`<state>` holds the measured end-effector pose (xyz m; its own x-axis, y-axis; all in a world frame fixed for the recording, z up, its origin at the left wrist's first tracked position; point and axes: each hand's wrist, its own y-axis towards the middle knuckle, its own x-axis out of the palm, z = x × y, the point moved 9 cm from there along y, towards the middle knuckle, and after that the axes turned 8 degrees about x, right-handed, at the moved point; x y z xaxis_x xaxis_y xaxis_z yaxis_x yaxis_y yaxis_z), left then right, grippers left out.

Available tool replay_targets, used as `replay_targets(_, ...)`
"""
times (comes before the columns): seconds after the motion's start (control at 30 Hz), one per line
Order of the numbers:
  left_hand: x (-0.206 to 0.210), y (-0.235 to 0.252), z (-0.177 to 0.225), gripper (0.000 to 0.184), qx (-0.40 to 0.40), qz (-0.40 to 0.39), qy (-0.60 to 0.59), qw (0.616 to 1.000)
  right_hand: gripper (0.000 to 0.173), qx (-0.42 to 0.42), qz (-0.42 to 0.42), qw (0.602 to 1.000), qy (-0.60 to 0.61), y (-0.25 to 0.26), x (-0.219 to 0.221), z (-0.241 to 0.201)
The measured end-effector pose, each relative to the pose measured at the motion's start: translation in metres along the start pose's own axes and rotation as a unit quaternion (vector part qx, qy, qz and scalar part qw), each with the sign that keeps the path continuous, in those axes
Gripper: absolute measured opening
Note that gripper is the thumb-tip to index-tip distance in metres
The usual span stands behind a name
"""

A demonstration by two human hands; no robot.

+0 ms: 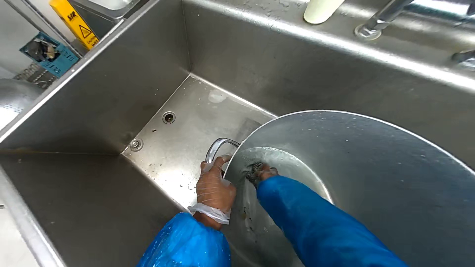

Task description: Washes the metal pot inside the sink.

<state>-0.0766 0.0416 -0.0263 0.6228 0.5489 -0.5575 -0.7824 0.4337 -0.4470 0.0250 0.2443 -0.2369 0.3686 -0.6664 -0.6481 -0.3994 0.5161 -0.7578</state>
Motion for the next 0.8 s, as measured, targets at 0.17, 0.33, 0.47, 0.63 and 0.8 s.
replay_targets(0.17, -0.001, 0.002, 0.001, 0.055, -0.012, -0.003, -0.008, 1.0, 0.052, -0.072, -0.179, 0.975, -0.108, -0.089, 0.124, -0.004)
replay_targets(0.33, -0.001, 0.001, 0.0, 0.057, -0.007, 0.0, -0.01, 1.0, 0.045, -0.036, -0.068, 0.996, -0.048, -0.018, 0.014, -0.02)
replay_targets(0.47, 0.0, 0.002, 0.0, 0.058, -0.012, -0.007, -0.01, 1.0, 0.046, 0.04, -0.018, 0.998, 0.054, -0.024, 0.024, -0.013)
replay_targets(0.63, 0.0, 0.001, 0.0, 0.059, -0.013, -0.003, -0.001, 1.0, 0.05, -0.097, -0.194, 0.966, -0.141, -0.088, 0.105, -0.027)
replay_targets(0.8, -0.001, 0.001, -0.001, 0.057, 0.001, 0.004, 0.006, 1.0, 0.04, 0.023, 0.011, 0.999, 0.04, 0.014, -0.016, -0.002)
